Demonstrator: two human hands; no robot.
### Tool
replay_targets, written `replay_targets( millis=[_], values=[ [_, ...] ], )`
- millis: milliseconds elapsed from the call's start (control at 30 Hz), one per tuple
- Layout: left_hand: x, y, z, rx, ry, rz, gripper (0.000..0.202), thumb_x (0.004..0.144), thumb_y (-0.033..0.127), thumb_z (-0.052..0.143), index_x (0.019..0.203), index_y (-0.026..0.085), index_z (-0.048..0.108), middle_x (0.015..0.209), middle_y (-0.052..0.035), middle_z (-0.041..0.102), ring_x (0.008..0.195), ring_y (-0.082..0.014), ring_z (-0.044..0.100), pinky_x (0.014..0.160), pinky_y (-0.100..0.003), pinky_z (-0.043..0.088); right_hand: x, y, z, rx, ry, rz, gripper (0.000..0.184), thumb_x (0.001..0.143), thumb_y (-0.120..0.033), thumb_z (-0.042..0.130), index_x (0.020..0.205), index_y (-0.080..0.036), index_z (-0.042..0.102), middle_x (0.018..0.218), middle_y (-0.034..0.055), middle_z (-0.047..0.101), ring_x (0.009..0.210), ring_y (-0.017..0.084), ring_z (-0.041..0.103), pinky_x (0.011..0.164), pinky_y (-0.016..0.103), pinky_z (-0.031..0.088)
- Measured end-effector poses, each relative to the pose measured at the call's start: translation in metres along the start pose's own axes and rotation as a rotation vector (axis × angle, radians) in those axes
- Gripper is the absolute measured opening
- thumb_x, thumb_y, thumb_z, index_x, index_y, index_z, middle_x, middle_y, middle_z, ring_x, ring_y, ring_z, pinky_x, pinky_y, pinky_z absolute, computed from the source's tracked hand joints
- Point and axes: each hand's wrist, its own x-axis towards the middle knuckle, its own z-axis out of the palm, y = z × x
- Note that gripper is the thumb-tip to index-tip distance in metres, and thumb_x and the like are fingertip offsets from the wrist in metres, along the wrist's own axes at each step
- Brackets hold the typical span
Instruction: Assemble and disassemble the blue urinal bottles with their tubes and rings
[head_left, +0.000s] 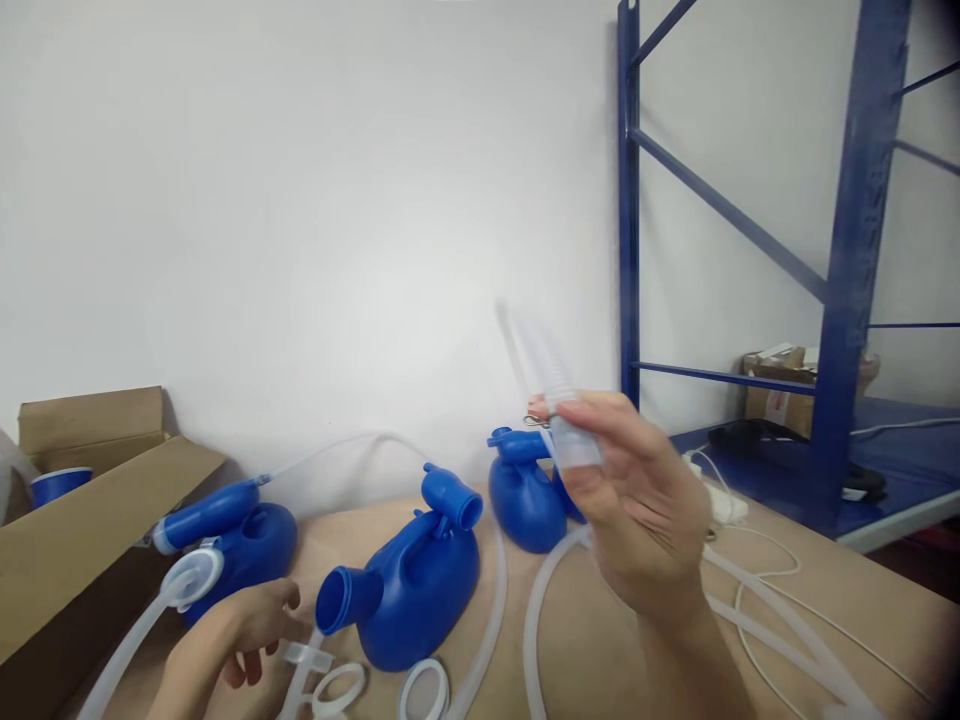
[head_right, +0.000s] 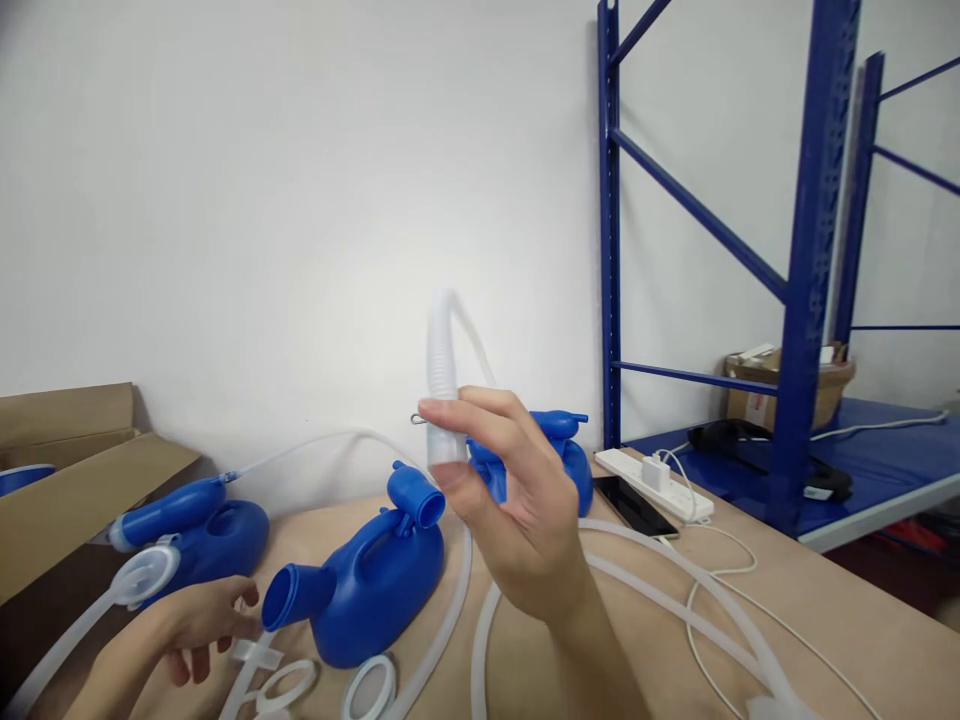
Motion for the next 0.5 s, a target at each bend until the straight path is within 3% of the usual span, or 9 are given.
replay_targets(
  millis=[133, 233, 367, 500],
  values=[
    [0.008, 0.000, -0.001, -0.050, 0.045, 0.098, 0.028, 0.048, 0.009, 0.078, 0.070, 0.022, 0.067, 0.055, -0.0015, 0.063, 0.040, -0.0258, 0.064, 0.037, -0.028, 0.043, 0.002, 0.010, -0.002, -0.101, -0.218, 0.062, 0.032, 0.102, -0.030, 0.071, 0.134, -0.033, 0.067, 0.123, 0.0046, 0.070, 0.118, 0.025, 0.065, 0.102, 0.041, 0.057],
    [0.013, 0.006, -0.012, -0.099, 0.113, 0.178, 0.023, 0.050, 0.011, 0.075, 0.070, 0.021, 0.068, 0.058, 0.0006, 0.062, 0.043, -0.0223, 0.064, 0.040, -0.027, 0.047, 0.002, 0.017, 0.005, -0.176, -0.338, 0.060, 0.035, 0.100, -0.025, 0.073, 0.133, -0.030, 0.066, 0.116, 0.0040, 0.069, 0.110, 0.022, 0.066, 0.097, 0.037, 0.057],
    [0.005, 0.017, -0.042, -0.141, 0.218, 0.267, 0.029, 0.057, 0.034, 0.080, 0.080, 0.016, 0.074, 0.060, -0.0015, 0.067, 0.054, -0.0248, 0.070, 0.051, -0.030, 0.057, -0.001, 0.021, 0.015, -0.335, -0.450, 0.029, 0.027, 0.107, -0.019, 0.059, 0.129, -0.028, 0.070, 0.111, 0.0059, 0.064, 0.105, 0.021, 0.064, 0.095, 0.037, 0.056],
    [-0.030, 0.029, -0.073, -0.192, 0.270, 0.327, 0.053, 0.066, 0.062, 0.078, 0.093, 0.016, 0.077, 0.084, -0.0036, 0.080, 0.078, -0.0263, 0.078, 0.072, -0.030, 0.064, -0.004, 0.020, 0.025, -0.387, -0.673, 0.041, 0.021, 0.109, -0.023, 0.054, 0.122, -0.025, 0.071, 0.140, 0.0103, 0.057, 0.138, 0.026, 0.052, 0.117, 0.044, 0.044]
  ],
)
